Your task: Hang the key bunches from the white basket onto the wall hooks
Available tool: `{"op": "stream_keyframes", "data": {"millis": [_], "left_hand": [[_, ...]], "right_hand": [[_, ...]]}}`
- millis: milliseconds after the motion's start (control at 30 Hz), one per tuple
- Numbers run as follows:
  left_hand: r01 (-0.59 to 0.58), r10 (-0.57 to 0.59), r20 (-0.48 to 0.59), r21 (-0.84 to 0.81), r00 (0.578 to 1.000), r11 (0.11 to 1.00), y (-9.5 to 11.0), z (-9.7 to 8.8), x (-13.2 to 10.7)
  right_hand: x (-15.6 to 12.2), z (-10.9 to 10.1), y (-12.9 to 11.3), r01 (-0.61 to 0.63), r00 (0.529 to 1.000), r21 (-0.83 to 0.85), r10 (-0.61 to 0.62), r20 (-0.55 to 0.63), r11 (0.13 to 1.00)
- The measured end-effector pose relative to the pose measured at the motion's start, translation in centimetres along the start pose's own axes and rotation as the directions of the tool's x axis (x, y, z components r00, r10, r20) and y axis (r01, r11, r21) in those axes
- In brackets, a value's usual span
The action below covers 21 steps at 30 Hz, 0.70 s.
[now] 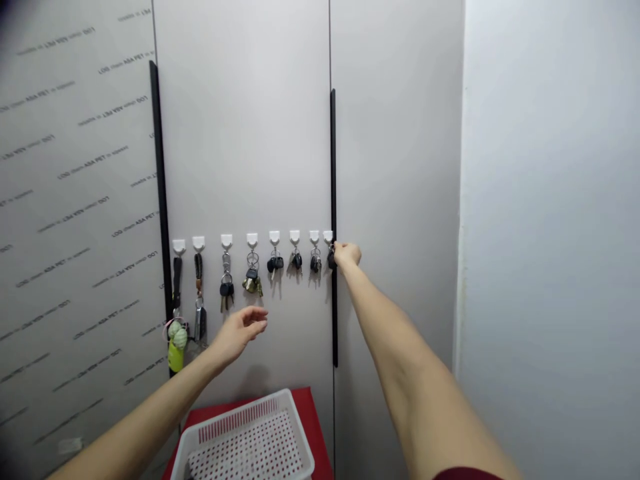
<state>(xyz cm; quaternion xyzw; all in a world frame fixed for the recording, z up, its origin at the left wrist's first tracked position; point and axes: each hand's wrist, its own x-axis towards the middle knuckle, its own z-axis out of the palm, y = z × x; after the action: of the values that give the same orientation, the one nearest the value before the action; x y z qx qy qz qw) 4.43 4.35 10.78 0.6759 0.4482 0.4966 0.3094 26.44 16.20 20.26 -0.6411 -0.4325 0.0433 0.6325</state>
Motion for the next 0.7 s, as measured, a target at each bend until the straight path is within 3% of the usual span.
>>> {"op": "stream_keyframes", "data": {"millis": [200,333,400,433,467,533,567,600,633,700], "left_hand": [[0.078,-0.081,-0.046,-0.06,0.996,0.995,-2.5,-1.8,-2.3],[0.086,-0.106,-0.15,-0.134,0.983,0.987,-3.5,-4.1,-2.9],[0.066,-0.098,-0.226,-0.143,0.969,0.988,-3.2,-5.0,-3.3],[0.051,-0.087,-0.254,-0.148,0.963,0.988,-2.8,-5.3,-3.6],[0.029,-0.072,-0.271,-0.158,0.96,0.987,-2.3,-5.5,-4.0],[-0.039,-0.015,-0.263,-0.198,0.965,0.979,-0.6,-5.4,-5.2],[-0.085,0.029,-0.242,-0.225,0.97,0.971,0.6,-5.2,-5.9],[-0.139,0.084,-0.218,-0.253,0.972,0.957,1.9,-5.1,-6.7],[-0.198,0.145,-0.198,-0.284,0.97,0.938,3.3,-5.0,-7.6],[-0.317,0.268,-0.183,-0.341,0.946,0.885,6.4,-5.2,-9.2]], "right_hand": [[-1.5,-1.1,1.1,0.043,0.997,-0.089,-0.037,0.07,0.995],[-5.3,-2.5,2.0,0.118,0.987,-0.096,-0.106,0.117,0.988],[-8.0,-3.2,2.5,0.154,0.967,-0.086,-0.132,0.217,0.984],[-9.5,-3.5,2.7,0.161,0.934,-0.074,-0.128,0.333,0.984],[-11.1,-3.8,2.6,0.162,0.867,-0.052,-0.117,0.484,0.985],[-14.4,-4.6,1.8,0.149,0.635,0.039,-0.126,0.762,0.988],[-16.0,-5.2,1.0,0.131,0.519,0.124,-0.174,0.837,0.984],[-17.4,-6.0,-0.1,0.104,0.441,0.237,-0.258,0.859,0.966],[-18.8,-6.8,-1.4,0.075,0.423,0.372,-0.367,0.829,0.925],[-20.9,-8.6,-4.1,0.006,0.471,0.636,-0.564,0.679,0.771]]}}
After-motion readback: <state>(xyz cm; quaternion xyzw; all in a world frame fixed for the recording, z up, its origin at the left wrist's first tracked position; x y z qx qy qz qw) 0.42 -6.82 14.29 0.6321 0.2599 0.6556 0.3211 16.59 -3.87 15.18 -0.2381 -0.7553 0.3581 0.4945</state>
